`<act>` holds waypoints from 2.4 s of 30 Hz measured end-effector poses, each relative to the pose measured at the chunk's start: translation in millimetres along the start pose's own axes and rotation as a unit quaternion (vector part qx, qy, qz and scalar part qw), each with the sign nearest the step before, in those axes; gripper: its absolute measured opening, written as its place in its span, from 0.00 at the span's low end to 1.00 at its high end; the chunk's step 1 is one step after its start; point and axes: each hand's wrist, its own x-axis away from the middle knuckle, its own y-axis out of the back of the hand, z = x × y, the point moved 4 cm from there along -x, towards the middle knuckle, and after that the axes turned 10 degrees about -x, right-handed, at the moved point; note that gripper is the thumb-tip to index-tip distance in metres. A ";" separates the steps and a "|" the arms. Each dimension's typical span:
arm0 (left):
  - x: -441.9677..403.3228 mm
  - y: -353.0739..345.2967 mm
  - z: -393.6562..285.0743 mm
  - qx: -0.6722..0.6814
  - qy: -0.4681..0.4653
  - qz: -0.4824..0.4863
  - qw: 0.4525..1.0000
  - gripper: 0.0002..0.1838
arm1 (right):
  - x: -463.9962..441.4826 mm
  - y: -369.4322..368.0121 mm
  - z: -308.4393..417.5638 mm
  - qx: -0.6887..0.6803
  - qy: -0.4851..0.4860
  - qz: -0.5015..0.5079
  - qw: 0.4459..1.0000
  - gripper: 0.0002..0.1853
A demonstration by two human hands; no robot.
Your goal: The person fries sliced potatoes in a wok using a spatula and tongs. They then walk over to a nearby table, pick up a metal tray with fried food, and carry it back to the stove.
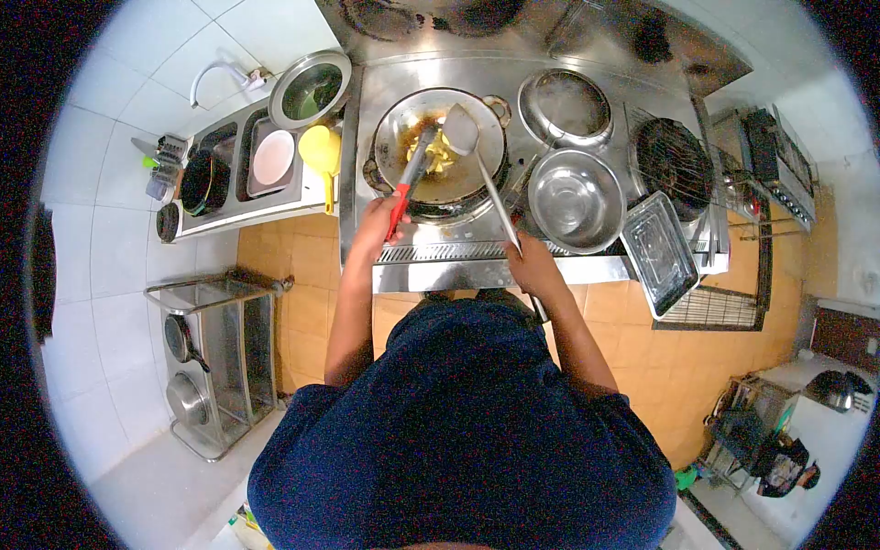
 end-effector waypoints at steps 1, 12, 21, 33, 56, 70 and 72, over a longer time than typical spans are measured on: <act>0.8 3.4 -0.3 0.000 -0.006 -0.006 1.000 0.23 | 2.0 0.6 1.9 0.001 0.006 0.000 1.000 0.15; -2.7 7.2 11.3 0.020 -0.036 0.023 0.999 0.20 | -14.4 -9.5 -26.1 0.028 0.036 0.009 0.999 0.14; 1.4 -3.2 -6.8 0.008 -0.049 0.012 0.999 0.18 | -1.0 -2.8 -8.8 -0.061 -0.035 0.036 0.997 0.14; 8.0 -7.6 -6.9 0.028 -0.076 0.033 0.996 0.18 | 8.7 1.7 -12.4 -0.135 -0.059 0.030 0.989 0.13; -30.4 -2.7 13.1 0.032 -0.015 0.019 0.999 0.21 | -12.7 -10.3 -15.7 -0.071 -0.062 0.025 0.995 0.15; -55.9 -2.4 10.2 -0.024 -0.016 -0.026 0.999 0.20 | -56.0 -20.1 -48.3 -0.030 0.008 -0.013 0.999 0.14; -52.9 -3.7 11.7 -0.020 -0.020 -0.023 0.999 0.20 | -49.2 -19.8 -46.1 -0.083 0.006 0.010 0.996 0.15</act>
